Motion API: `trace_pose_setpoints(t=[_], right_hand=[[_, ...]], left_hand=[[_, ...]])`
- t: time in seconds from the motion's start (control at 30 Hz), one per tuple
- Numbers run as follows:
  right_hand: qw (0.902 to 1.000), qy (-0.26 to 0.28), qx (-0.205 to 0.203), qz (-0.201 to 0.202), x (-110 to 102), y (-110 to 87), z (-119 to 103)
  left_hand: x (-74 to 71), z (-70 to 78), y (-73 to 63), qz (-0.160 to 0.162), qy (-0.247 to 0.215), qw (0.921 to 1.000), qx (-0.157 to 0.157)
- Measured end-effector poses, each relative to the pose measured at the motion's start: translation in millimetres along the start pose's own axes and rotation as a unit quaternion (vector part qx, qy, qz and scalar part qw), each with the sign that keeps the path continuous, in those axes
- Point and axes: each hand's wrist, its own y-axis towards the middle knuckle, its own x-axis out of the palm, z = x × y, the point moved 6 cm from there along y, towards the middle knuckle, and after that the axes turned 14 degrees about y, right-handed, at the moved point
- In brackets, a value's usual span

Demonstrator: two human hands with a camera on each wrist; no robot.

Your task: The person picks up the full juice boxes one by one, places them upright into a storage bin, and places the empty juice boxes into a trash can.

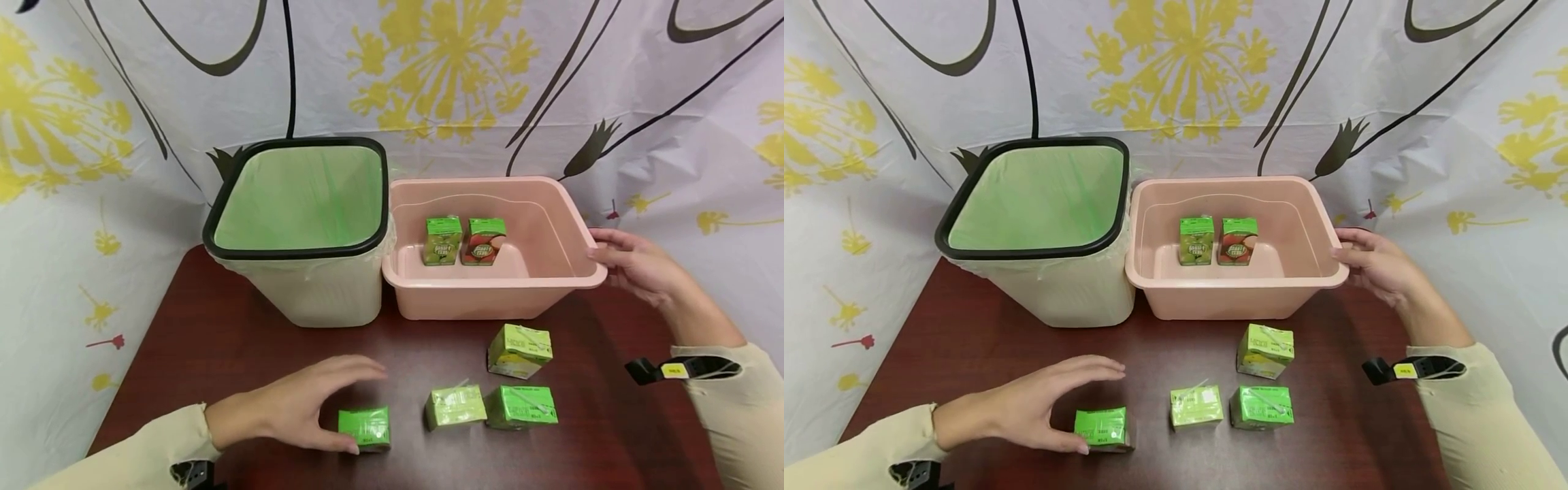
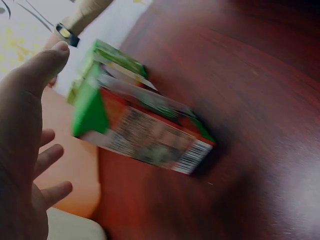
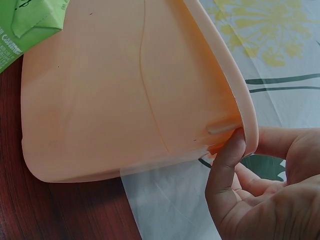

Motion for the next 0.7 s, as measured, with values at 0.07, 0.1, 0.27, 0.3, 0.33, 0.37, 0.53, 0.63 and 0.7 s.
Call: trace_pose_setpoints(t=[0.07,0.1,0.27,0.3,0.33,0.37,0.53,0.63,0.7], right_hand=[[1.0000,0.005,-0.001,-0.003,0.0,0.2,0.4],[1.0000,0.008,-0.001,-0.005,-0.1,0.5,0.7],[0.9999,0.012,-0.001,-0.007,0.3,0.7,2.2],[0.9999,0.013,-0.001,-0.010,0.6,0.6,2.4],[0.9999,0.012,-0.001,-0.011,0.6,0.5,2.5],[0.9998,0.014,-0.002,-0.014,0.5,0.3,2.5],[0.9999,0.011,-0.006,-0.010,-0.7,-0.9,1.2],[0.9999,0.010,-0.006,-0.007,-0.1,-1.1,1.1],[0.9999,0.013,-0.006,-0.008,0.8,-0.9,1.3]], left_hand=[[7.3,-5.2,-3.8,-0.003,-0.004,1.0000,-0.008],[10.9,-7.3,-5.2,-0.006,-0.003,0.9999,-0.010],[24.5,-12.0,-9.8,-0.021,-0.009,0.9996,-0.019],[26.4,-11.5,-10.7,-0.023,-0.014,0.9995,-0.018],[28.0,-10.8,-11.3,-0.025,-0.019,0.9993,-0.018],[29.6,-9.8,-11.9,-0.029,-0.027,0.9991,-0.018],[39.5,-5.3,-12.6,-0.049,-0.068,0.9963,-0.020],[45.6,-2.7,-12.4,-0.052,-0.069,0.9962,-0.011],[49.1,-1.6,-12.2,-0.052,-0.073,0.9960,-0.008]])
